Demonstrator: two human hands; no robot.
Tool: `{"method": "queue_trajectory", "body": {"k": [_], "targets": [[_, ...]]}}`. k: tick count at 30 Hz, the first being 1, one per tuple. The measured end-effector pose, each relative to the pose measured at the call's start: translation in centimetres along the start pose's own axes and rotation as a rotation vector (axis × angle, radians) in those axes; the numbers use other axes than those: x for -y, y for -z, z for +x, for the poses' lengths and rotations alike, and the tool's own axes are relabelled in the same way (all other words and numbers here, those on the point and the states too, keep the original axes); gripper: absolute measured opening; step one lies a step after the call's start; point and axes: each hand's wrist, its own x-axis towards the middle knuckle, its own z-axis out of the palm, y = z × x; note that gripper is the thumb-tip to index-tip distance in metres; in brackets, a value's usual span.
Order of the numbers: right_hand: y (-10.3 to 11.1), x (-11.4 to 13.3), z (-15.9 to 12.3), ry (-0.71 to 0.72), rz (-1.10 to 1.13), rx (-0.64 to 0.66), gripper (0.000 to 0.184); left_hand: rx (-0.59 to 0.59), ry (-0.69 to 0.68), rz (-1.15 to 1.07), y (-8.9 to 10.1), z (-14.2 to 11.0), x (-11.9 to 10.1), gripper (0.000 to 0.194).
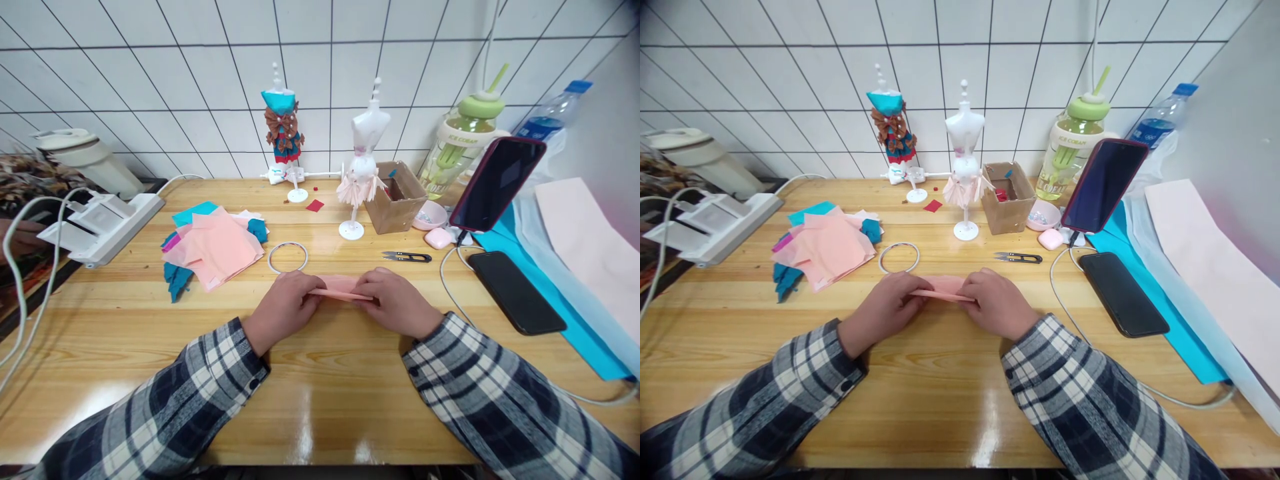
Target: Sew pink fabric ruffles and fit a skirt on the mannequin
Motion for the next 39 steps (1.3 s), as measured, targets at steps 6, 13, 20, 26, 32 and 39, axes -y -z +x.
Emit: {"method": "queue_trajectory", "body": {"k": [6, 13, 20, 26, 32, 39], "targets": [[0.0, -0.1, 0.0, -0.126, 0.132, 0.007, 0.015, -0.058, 0.106, -0.068, 0.0, 0.0, 0.1, 0.019], [-0.8, 0.0, 0.2, -0.391, 0.308, -0.1, 0.034, -0.092, 0.186, -0.199, -0.6, 0.1, 0.5, 0.043], [-1.1, 0.0, 0.6, -0.433, 0.178, -0.071, 0.038, -0.207, 0.043, 0.036, -0.6, -0.1, -0.3, 0.052], [-0.5, 0.2, 1.2, -0.449, 0.105, 0.009, 0.051, 0.003, -0.204, 0.282, -1.8, -1.8, -3.5, 0.064], [-0.5, 0.6, 1.6, -0.476, 0.003, 0.011, 0.05, 0.223, -0.131, 0.352, -3.1, -2.5, -3.8, 0.077], [-0.4, -0.2, 1.2, -0.421, -0.108, -0.102, 0.041, 0.21, -0.084, 0.313, -2.7, -2.4, -4.2, 0.076]]}}
